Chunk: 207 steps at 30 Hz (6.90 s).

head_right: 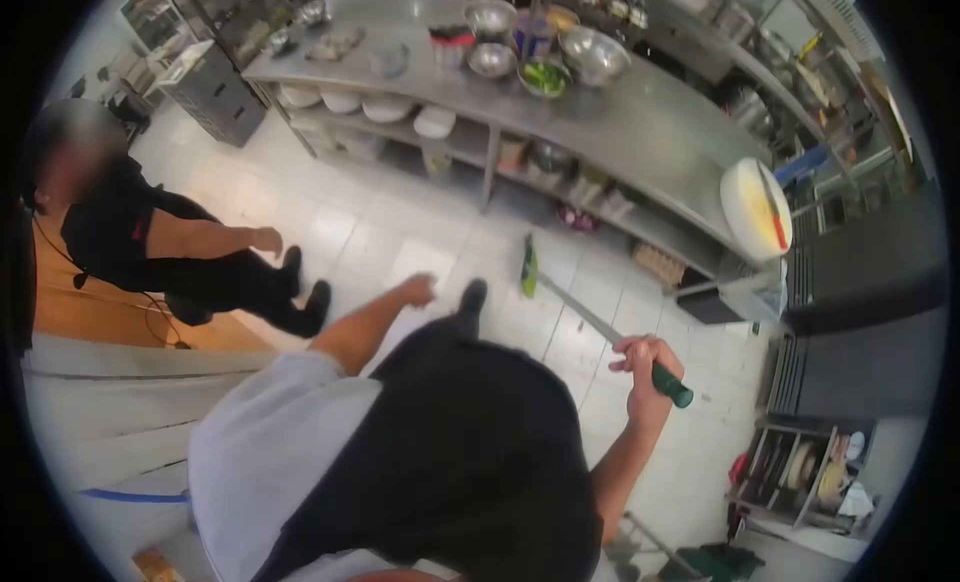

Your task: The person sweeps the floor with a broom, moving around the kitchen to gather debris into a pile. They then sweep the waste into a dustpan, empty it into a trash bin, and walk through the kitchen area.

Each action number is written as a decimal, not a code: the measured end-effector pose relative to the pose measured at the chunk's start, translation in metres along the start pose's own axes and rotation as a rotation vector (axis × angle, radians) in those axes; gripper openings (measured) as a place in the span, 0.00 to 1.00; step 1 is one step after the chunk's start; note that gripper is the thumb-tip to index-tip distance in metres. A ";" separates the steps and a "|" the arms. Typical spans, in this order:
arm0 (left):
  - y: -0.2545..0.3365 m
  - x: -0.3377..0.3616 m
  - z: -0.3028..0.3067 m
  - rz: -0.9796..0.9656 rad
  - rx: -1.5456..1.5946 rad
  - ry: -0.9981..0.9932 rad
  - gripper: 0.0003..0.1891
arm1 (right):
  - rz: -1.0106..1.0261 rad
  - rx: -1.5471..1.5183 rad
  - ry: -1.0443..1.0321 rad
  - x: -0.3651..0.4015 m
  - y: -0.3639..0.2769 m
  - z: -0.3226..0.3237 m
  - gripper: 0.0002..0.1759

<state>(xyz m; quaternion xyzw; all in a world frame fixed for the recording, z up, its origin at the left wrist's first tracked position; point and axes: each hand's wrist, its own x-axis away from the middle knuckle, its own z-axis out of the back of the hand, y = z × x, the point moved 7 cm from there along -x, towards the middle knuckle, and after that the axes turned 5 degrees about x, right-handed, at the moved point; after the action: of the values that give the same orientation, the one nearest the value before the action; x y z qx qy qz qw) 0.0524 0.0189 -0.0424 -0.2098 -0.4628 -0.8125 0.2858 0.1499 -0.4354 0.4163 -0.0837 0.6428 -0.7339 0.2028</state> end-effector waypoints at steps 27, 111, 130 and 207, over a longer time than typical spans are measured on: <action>0.043 -0.258 -0.100 0.124 -0.349 -0.470 0.60 | -0.027 0.117 0.017 -0.096 -0.021 -0.022 0.28; 0.397 0.022 -0.285 -0.756 -0.241 -0.561 0.07 | -0.018 -0.058 0.726 0.105 -0.018 0.093 0.33; 0.326 -0.036 -0.296 -0.702 -0.337 -0.497 0.08 | -0.261 0.211 0.638 0.060 0.024 0.064 0.25; 0.470 -0.125 -0.310 -0.697 -0.313 -0.606 0.10 | 0.017 -0.007 1.139 -0.042 -0.050 0.245 0.40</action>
<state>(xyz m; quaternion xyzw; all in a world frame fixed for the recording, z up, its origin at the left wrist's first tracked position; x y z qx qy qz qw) 0.4320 -0.4099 0.0292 -0.3098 -0.4400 -0.8221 -0.1861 0.2723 -0.6371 0.5104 0.3297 0.6540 -0.6593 -0.1700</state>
